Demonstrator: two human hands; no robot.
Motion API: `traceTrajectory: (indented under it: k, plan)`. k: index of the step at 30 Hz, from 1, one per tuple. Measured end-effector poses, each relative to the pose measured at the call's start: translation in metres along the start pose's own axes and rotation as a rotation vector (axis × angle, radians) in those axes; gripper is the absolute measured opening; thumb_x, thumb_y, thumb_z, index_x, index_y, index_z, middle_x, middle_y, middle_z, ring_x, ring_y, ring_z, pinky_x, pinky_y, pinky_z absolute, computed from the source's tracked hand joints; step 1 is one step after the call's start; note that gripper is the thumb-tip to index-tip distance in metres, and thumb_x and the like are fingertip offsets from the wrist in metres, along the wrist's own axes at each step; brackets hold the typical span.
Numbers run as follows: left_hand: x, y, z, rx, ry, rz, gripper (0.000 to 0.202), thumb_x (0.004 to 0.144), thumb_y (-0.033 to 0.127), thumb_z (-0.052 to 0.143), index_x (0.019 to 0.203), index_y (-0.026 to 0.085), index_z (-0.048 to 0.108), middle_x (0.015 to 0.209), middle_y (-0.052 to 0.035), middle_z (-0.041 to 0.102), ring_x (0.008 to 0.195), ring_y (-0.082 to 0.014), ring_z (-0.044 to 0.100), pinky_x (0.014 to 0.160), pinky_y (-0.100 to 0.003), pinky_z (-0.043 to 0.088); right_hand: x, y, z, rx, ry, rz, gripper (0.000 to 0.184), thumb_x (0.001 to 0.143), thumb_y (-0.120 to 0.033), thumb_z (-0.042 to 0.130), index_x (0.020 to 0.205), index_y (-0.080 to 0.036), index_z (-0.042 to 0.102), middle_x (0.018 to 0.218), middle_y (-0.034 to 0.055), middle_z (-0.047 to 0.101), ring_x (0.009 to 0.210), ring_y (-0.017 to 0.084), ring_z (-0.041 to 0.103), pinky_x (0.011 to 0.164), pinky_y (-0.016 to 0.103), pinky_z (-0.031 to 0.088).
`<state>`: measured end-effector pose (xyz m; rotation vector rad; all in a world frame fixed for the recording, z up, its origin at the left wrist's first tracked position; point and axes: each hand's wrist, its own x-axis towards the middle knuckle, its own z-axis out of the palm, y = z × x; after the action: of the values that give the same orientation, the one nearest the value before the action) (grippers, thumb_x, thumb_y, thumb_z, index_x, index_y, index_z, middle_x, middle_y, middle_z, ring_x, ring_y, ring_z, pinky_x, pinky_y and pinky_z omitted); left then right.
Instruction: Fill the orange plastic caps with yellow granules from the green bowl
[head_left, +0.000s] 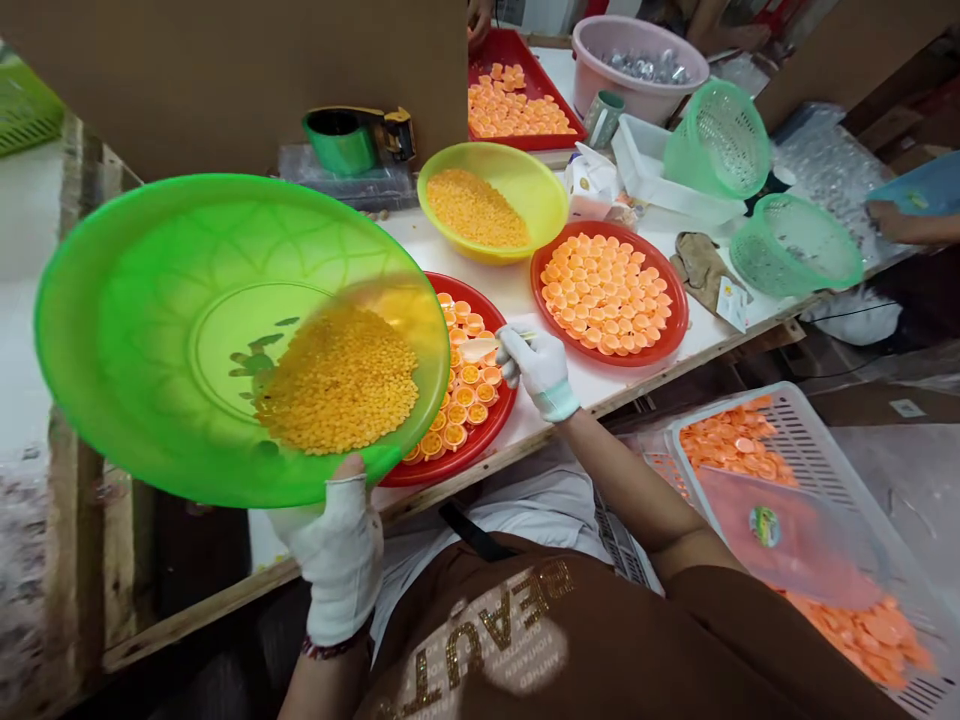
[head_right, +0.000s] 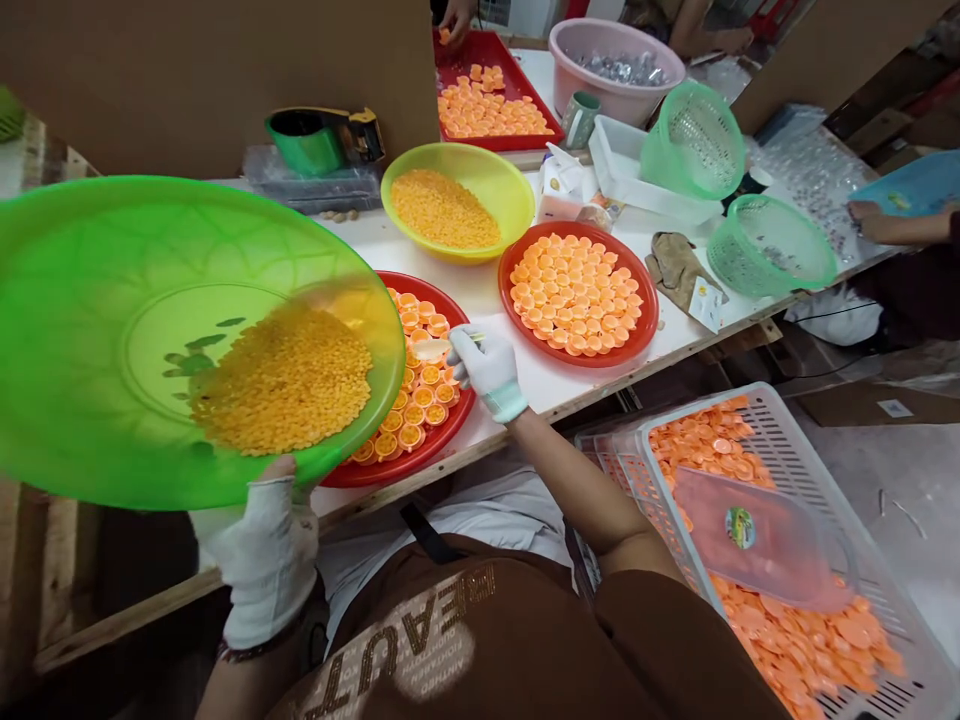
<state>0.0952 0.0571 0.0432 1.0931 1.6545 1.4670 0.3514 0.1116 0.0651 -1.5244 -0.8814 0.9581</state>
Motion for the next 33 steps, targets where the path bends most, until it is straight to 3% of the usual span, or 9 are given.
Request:
traceTrajectory:
  k: [5, 7, 9, 12, 18, 24, 30, 33]
  plan:
    - [-0.003, 0.014, 0.028, -0.229, -0.022, -0.052, 0.072, 0.070, 0.035, 0.086, 0.135, 0.022, 0.060, 0.142, -0.0139, 0.062, 0.127, -0.0302, 0.064, 0.114, -0.050, 0.049, 0.003, -0.008, 0.036, -0.182, -0.179, -0.220, 0.015, 0.092, -0.030, 0.061, 0.089, -0.019, 0.070, 0.074, -0.0011, 0.068, 0.064, 0.009, 0.063, 0.059, 0.019, 0.050]
    - [-0.002, 0.014, 0.033, -0.219, -0.043, -0.020, 0.074, 0.069, 0.035, 0.087, 0.137, 0.021, 0.059, 0.143, -0.0141, 0.061, 0.127, -0.0289, 0.064, 0.114, -0.047, 0.049, 0.002, -0.006, 0.048, -0.186, -0.252, -0.133, 0.014, 0.092, -0.027, 0.059, 0.086, -0.019, 0.069, 0.070, -0.0019, 0.067, 0.060, 0.009, 0.062, 0.054, 0.018, 0.049]
    - [0.001, 0.013, 0.036, -0.209, -0.047, 0.004, 0.077, 0.068, 0.035, 0.087, 0.137, 0.020, 0.058, 0.142, -0.0147, 0.062, 0.127, -0.0283, 0.063, 0.114, -0.045, 0.049, 0.003, -0.003, 0.053, -0.097, -0.282, 0.055, 0.015, 0.093, -0.027, 0.057, 0.086, -0.018, 0.066, 0.065, -0.0032, 0.064, 0.049, 0.009, 0.058, 0.043, 0.019, 0.045]
    - [0.005, 0.011, 0.038, -0.216, -0.062, -0.027, 0.076, 0.069, 0.036, 0.087, 0.138, 0.022, 0.058, 0.144, -0.0147, 0.061, 0.128, -0.0284, 0.063, 0.113, -0.046, 0.050, 0.007, 0.000, 0.049, 0.084, -0.249, 0.220, 0.014, 0.091, -0.028, 0.059, 0.085, -0.017, 0.064, 0.063, -0.0035, 0.064, 0.043, 0.008, 0.055, 0.035, 0.019, 0.043]
    - [0.013, 0.019, 0.036, -0.216, -0.016, -0.019, 0.076, 0.067, 0.033, 0.088, 0.136, 0.019, 0.060, 0.147, -0.0137, 0.059, 0.133, -0.0310, 0.060, 0.118, -0.048, 0.046, 0.023, 0.002, 0.015, 0.299, -0.157, 0.302, 0.018, 0.088, -0.033, 0.066, 0.087, -0.015, 0.065, 0.062, -0.0030, 0.063, 0.044, 0.007, 0.053, 0.034, 0.017, 0.041]
    - [0.024, 0.015, 0.026, -0.141, 0.046, 0.034, 0.079, 0.070, 0.030, 0.086, 0.142, 0.017, 0.056, 0.148, -0.0121, 0.059, 0.132, -0.0284, 0.060, 0.119, -0.047, 0.046, 0.028, 0.014, -0.005, -0.010, -0.014, 0.111, 0.020, 0.091, -0.035, 0.061, 0.094, -0.016, 0.069, 0.067, -0.0013, 0.065, 0.049, 0.010, 0.058, 0.042, 0.021, 0.046]
    - [0.027, 0.012, 0.028, -0.172, 0.028, 0.039, 0.080, 0.067, 0.029, 0.085, 0.140, 0.018, 0.055, 0.145, -0.0119, 0.061, 0.132, -0.0290, 0.061, 0.117, -0.048, 0.047, 0.022, 0.032, -0.009, -0.368, -0.055, -0.470, 0.020, 0.095, -0.034, 0.057, 0.094, -0.020, 0.071, 0.090, 0.0053, 0.074, 0.082, 0.017, 0.069, 0.083, 0.031, 0.056]
    - [0.023, 0.018, 0.032, -0.170, -0.014, 0.041, 0.074, 0.072, 0.029, 0.084, 0.140, 0.020, 0.056, 0.150, -0.0121, 0.057, 0.135, -0.0293, 0.058, 0.119, -0.048, 0.045, 0.020, 0.027, -0.007, -0.283, 0.013, -0.449, 0.025, 0.097, -0.040, 0.057, 0.101, -0.020, 0.070, 0.085, 0.0042, 0.073, 0.075, 0.015, 0.067, 0.076, 0.030, 0.055]
